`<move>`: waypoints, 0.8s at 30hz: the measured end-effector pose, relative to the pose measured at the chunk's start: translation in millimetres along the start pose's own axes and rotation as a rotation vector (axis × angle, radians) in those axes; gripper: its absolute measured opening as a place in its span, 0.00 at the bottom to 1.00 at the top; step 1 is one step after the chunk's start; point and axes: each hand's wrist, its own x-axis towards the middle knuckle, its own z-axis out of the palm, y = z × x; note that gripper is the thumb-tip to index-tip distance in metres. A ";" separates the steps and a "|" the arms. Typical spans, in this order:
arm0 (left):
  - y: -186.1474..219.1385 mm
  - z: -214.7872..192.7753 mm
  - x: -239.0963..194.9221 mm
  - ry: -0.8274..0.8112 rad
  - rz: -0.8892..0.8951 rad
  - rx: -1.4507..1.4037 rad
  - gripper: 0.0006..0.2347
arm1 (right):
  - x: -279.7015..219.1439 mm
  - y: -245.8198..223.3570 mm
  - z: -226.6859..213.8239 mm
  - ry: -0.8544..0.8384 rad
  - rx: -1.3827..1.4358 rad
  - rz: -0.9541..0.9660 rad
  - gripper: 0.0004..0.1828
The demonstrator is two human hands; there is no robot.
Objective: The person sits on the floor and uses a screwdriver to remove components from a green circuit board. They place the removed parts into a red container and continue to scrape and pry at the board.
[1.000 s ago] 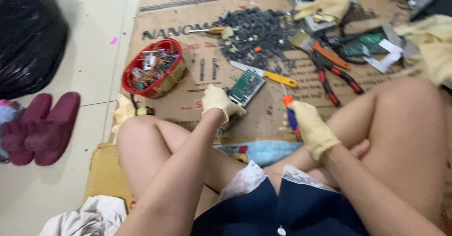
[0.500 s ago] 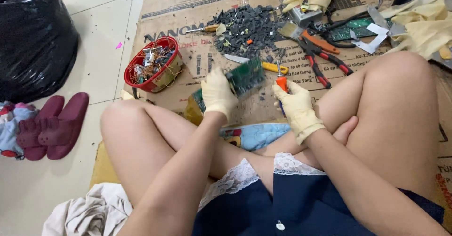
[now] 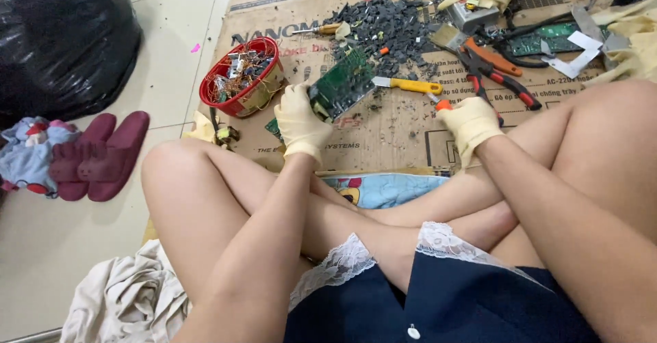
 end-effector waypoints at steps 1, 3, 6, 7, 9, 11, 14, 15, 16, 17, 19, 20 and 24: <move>-6.9 7.6 -2.2 0.038 0.013 -0.009 0.30 | 7.7 4.6 3.7 0.082 0.167 0.090 0.22; -15.1 16.7 -10.0 0.069 0.020 -0.027 0.31 | 5.2 10.6 0.0 0.164 0.322 0.185 0.21; -16.9 12.8 -12.7 0.127 0.008 -0.008 0.33 | -26.3 -0.6 -26.9 0.253 0.279 0.205 0.19; -17.8 8.7 -11.9 -0.020 -0.030 -0.022 0.31 | -41.8 -9.4 -34.4 0.215 0.388 0.147 0.20; -8.6 0.8 -8.1 -0.174 -0.065 -0.039 0.29 | -77.1 -25.1 -53.0 0.175 0.493 0.094 0.22; 7.5 -8.7 -5.7 -0.374 -0.021 0.040 0.24 | -115.7 -43.1 -73.7 0.142 0.402 -0.122 0.21; 8.1 21.8 -12.7 -0.526 0.030 0.087 0.24 | -139.7 -49.3 -84.9 0.084 0.416 -0.119 0.17; 12.8 20.7 -16.6 -0.532 0.023 0.079 0.24 | -154.0 -54.9 -93.3 0.080 0.404 -0.117 0.17; 17.1 19.0 -18.9 -0.576 0.065 0.101 0.24 | -167.8 -61.4 -101.5 0.035 0.419 -0.116 0.18; 21.6 17.0 -20.7 -0.619 0.108 0.122 0.24 | -181.3 -68.5 -110.0 -0.009 0.433 -0.116 0.19; 26.6 13.3 -19.6 -0.659 0.126 0.116 0.26 | -183.3 -71.0 -114.8 -0.063 0.310 -0.123 0.20; 27.3 10.5 -19.1 -0.692 0.143 0.114 0.29 | -184.0 -74.0 -116.4 -0.116 0.190 -0.136 0.22; 36.1 -13.9 -21.8 -0.758 0.056 0.009 0.35 | -182.9 -75.1 -115.2 -0.168 -0.022 -0.156 0.22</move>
